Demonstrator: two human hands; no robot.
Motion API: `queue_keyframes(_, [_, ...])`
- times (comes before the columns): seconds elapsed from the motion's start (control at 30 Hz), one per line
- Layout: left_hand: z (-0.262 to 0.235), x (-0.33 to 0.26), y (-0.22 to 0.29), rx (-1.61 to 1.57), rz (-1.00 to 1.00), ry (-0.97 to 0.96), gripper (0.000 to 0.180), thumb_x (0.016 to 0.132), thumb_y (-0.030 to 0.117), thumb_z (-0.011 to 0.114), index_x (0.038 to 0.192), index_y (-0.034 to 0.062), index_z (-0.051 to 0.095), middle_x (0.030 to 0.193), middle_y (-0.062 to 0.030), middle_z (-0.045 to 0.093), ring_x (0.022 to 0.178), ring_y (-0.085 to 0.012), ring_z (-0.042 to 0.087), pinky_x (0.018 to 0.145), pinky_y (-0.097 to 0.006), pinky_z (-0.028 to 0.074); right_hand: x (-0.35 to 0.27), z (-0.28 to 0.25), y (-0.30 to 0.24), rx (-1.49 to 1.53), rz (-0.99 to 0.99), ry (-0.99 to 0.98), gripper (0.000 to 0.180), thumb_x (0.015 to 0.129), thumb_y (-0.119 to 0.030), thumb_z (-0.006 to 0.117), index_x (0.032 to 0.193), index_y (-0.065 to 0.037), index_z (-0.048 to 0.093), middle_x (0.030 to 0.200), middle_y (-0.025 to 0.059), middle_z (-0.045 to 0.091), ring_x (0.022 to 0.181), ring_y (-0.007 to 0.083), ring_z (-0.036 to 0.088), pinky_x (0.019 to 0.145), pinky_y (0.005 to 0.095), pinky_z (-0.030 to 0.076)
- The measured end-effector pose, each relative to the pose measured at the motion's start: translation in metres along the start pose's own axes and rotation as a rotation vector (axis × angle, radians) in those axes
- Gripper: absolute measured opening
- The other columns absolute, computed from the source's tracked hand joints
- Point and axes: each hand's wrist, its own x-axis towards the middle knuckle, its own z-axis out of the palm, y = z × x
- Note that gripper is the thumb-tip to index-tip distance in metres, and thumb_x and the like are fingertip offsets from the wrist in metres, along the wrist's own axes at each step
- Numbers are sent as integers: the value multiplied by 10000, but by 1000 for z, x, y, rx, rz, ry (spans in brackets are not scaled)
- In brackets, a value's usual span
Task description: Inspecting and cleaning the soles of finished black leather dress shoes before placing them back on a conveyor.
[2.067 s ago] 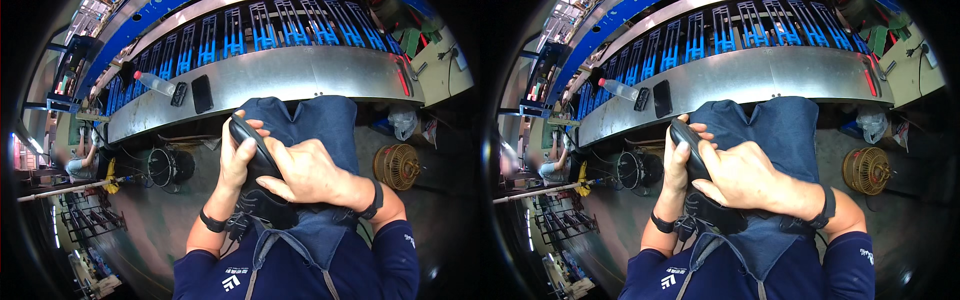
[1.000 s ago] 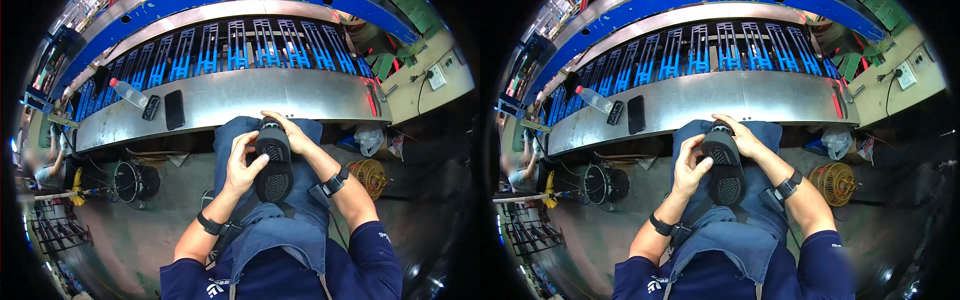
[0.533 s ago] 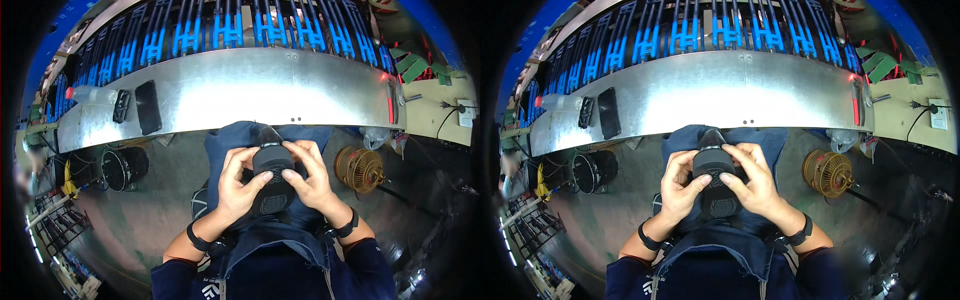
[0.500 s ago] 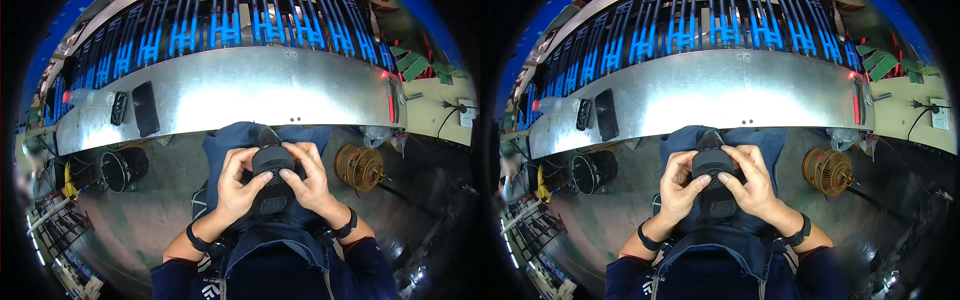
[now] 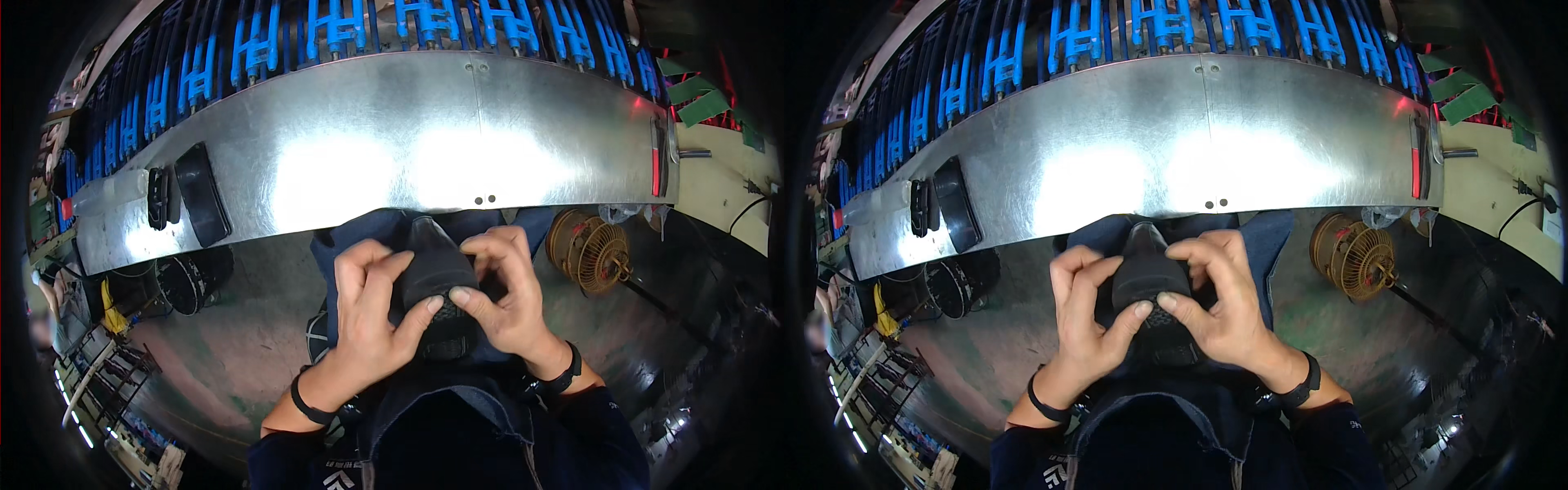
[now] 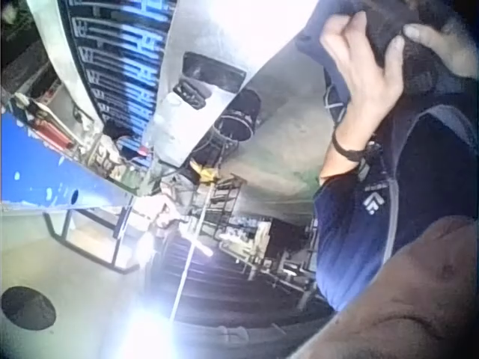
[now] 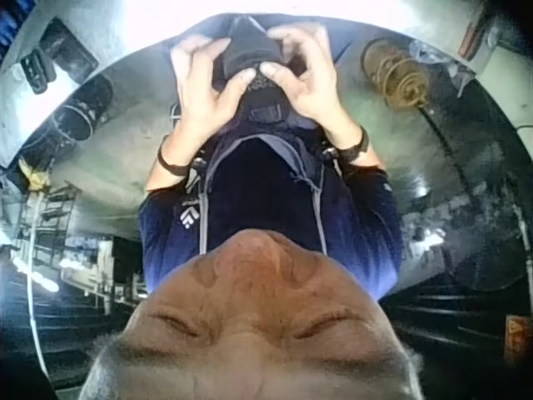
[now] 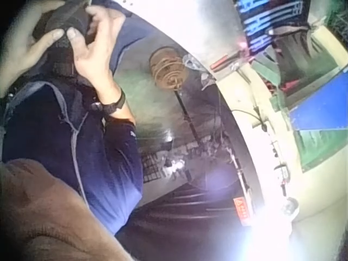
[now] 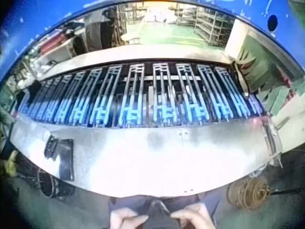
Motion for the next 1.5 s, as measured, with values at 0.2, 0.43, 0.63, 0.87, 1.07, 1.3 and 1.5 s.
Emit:
queue_keyframes(0.2, [0, 4, 0, -243, -18, -56, 495, 798, 142, 768, 1219, -46, 589, 1308, -203, 581, 1186, -376, 578, 993, -438, 471, 5, -10, 11, 170, 50, -126, 484, 847, -81, 754, 1296, -16, 584, 1296, 122, 527, 1204, 235, 543, 1015, 349, 455])
queue_keyframes(0.43, [-10, -62, 23, -636, 171, 146, 713, 803, 366, 778, 1332, -34, 517, 1368, -247, 473, 1280, -355, 482, 1097, -456, 375, -37, 5, -25, 338, -224, -452, 622, 922, -437, 574, 1385, -26, 521, 1458, 246, 372, 1395, 398, 327, 1140, 497, 298])
queue_keyframes(0.63, [2, -82, 36, -655, 222, -135, 708, 826, 467, 644, 1351, 6, 529, 1496, -288, 324, 1389, -395, 367, 1136, -522, 309, -86, 25, -25, 349, -427, -266, 406, 924, -343, 544, 1174, -46, 661, 1378, 245, 409, 1311, 364, 397, 1080, 505, 346])
queue_keyframes(0.87, [23, -87, 50, -648, 183, -84, 789, 950, 614, 503, 1414, -24, 479, 1528, -247, 350, 1390, -351, 401, 1152, -448, 307, -100, 18, -20, 336, -399, -133, 526, 1072, -420, 299, 1166, -38, 647, 1339, 190, 496, 1258, 282, 468, 1081, 416, 360])
queue_keyframes(1.07, [59, -146, -9, -552, -4, -342, 1373, 623, 540, 909, 1575, -14, 90, 1631, -231, 135, 1520, -336, 167, 1220, -449, 190, -105, 15, -18, 440, -372, -50, 765, 1052, -582, 117, 1205, -4, 593, 1373, 204, 486, 1293, 294, 447, 1132, 424, 292])
queue_keyframes(1.3, [-21, -56, 77, -44, 830, 42, 1216, 582, 266, 939, 1547, 7, 245, 1476, -263, 425, 1321, -421, 484, 1076, -477, 422, -67, -16, -20, 1003, -247, 52, 521, 1061, -389, 427, 1390, 14, 461, 1350, 158, 541, 1242, 229, 531, 1070, 385, 409])
queue_keyframes(1.5, [-12, -74, 50, -1068, 6, 89, 1004, 851, 441, 762, 1558, 7, 196, 1533, -182, 345, 1439, -290, 323, 1188, -423, 263, -53, 30, -36, 904, -139, -116, 660, 942, -122, 619, 1521, -7, 323, 1529, 157, 394, 1405, 234, 385, 1149, 346, 311])
